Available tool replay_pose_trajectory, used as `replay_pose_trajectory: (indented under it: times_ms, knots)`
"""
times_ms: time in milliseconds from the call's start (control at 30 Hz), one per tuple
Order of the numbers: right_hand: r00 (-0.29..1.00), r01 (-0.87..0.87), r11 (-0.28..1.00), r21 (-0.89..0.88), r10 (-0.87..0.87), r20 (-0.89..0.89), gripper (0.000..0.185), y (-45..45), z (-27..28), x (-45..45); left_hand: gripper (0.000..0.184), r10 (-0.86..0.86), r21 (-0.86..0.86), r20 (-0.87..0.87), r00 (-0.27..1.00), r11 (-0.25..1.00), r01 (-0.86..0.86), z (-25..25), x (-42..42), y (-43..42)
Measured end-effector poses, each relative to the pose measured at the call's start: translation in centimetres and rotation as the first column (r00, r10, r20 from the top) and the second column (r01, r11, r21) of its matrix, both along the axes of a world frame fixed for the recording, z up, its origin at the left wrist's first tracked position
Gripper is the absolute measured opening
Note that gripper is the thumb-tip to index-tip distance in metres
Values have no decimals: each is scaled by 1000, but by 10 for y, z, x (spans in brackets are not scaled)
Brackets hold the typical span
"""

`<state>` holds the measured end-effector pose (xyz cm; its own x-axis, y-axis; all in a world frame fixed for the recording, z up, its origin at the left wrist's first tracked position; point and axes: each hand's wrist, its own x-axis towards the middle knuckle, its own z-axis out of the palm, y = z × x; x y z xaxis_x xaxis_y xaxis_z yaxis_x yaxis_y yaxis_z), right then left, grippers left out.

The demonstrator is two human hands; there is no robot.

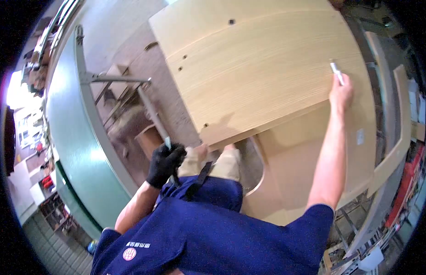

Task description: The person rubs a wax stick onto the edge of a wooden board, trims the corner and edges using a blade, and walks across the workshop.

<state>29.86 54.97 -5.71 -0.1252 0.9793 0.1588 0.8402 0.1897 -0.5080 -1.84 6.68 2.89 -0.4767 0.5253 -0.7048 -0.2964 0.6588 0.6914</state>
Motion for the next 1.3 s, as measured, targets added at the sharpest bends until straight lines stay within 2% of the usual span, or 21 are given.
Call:
replay_pose_trajectory:
  times_ms: [67,133,167,200,233,333,467,500,533,567,600,633,667,733,833,867,1000,1033,1133,1200,1300]
  knots:
    - [998,-43,988,146,37,45,25,-58,24,-5,16,105,10,33,994,994,-105,-8,5,-5]
    - [994,-100,980,171,106,-30,23,-127,20,4,17,67,14,22,997,998,-68,-16,7,-7]
    - [999,-39,996,77,41,-26,23,-163,12,12,17,45,33,30,999,998,-46,-25,8,-11]
    - [988,-63,998,30,67,-136,21,-197,0,23,17,23,51,40,999,998,-25,-30,14,-13]
    - [996,-63,996,-68,58,-73,19,-227,0,27,15,50,85,107,993,995,-59,-30,17,-12]
    - [999,-47,999,-14,46,-29,22,-275,-21,45,15,-51,117,127,991,992,36,-46,15,-9]
    - [980,-7,1000,10,9,-201,34,-289,-33,56,12,-40,175,99,994,984,23,-60,20,-7]
    - [964,50,997,-65,-65,-259,34,-295,-15,46,10,-41,206,95,995,978,21,-73,23,-14]
    - [895,86,980,-181,-156,-417,27,-302,-12,48,9,-15,189,86,996,982,-1,-62,24,-11]
    - [810,12,981,-196,-124,-572,24,-307,5,37,10,-21,134,37,999,991,16,-55,27,-10]
    - [733,-43,967,-251,-141,-666,22,-312,18,30,13,-26,155,-20,999,987,29,-53,29,-15]
    - [699,-76,968,-240,-120,-705,20,-318,17,31,17,13,166,35,999,986,-18,-53,31,-19]
    - [711,-135,961,-241,-76,-699,21,-322,14,39,20,13,129,-9,1000,992,-12,-48,34,-21]
    - [873,-189,974,-127,108,-475,21,-326,8,49,20,68,51,33,997,996,-70,-42,41,-22]
    - [970,-39,995,-93,15,-242,22,-331,-16,78,23,90,-58,50,995,995,-87,-25,49,-13]
    - [976,16,994,-111,-40,-215,23,-330,-23,89,22,144,46,106,984,988,-150,-38,50,-21]
    - [975,153,985,-86,-164,-150,33,-305,-29,100,18,-57,84,-269,962,993,82,-49,57,-13]
    - [996,89,995,-41,-89,-1,37,-302,-29,109,17,-67,97,-345,936,990,106,-53,57,-8]
    - [979,-25,976,215,-19,202,43,-305,-5,81,13,-118,127,-546,830,967,221,-65,54,0]
    - [985,-113,966,231,78,153,46,-305,10,57,10,-105,185,-672,734,935,302,-70,54,3]
    - [958,-284,945,165,285,18,46,-309,18,12,12,-113,207,-663,740,922,326,-65,52,9]
